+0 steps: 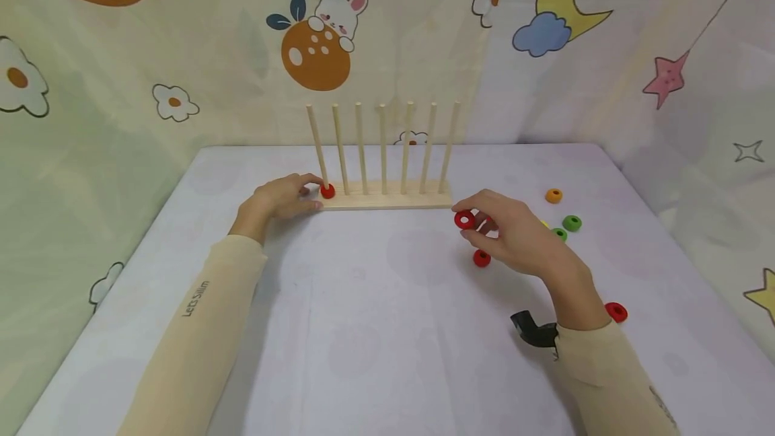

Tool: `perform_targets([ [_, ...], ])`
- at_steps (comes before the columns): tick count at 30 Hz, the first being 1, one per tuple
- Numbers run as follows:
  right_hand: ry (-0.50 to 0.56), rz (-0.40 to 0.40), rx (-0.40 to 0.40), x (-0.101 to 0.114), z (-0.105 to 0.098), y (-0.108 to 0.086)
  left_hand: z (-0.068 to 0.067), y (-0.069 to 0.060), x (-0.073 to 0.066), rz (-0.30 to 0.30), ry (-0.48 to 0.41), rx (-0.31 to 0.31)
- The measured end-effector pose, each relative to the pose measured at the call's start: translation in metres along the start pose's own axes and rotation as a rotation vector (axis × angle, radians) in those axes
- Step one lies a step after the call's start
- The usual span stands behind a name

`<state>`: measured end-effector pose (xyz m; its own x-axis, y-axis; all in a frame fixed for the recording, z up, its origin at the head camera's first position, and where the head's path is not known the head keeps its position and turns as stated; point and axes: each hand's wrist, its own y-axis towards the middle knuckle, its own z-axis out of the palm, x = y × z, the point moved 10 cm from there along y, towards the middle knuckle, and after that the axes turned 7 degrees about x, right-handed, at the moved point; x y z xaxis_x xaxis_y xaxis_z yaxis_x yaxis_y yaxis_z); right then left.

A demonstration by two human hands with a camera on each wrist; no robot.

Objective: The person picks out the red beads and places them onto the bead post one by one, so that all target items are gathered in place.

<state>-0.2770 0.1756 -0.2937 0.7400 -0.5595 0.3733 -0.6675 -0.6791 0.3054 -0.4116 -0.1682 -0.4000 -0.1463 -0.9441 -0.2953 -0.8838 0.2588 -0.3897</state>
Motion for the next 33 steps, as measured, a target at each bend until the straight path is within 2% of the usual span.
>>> perform_targets([
  [8,0.041,0.007,0.039,0.001,0.006,0.019,0.001,-0.002,0.003,-0.015,0.007,-0.005],
  [15,0.098,-0.012,-0.002,0.006,0.003,0.031,0.001,0.004,0.0,-0.004,0.023,0.006],
  [22,0.091,-0.084,-0.021,0.017,0.006,0.054,0.001,0.006,0.002,-0.017,0.019,0.004],
  [27,0.094,-0.093,-0.022,0.019,0.007,0.065,0.0,0.006,0.002,-0.014,0.018,-0.01],
  [33,0.092,-0.081,-0.004,0.019,0.007,0.076,0.001,0.004,0.001,-0.023,0.016,0.005],
])
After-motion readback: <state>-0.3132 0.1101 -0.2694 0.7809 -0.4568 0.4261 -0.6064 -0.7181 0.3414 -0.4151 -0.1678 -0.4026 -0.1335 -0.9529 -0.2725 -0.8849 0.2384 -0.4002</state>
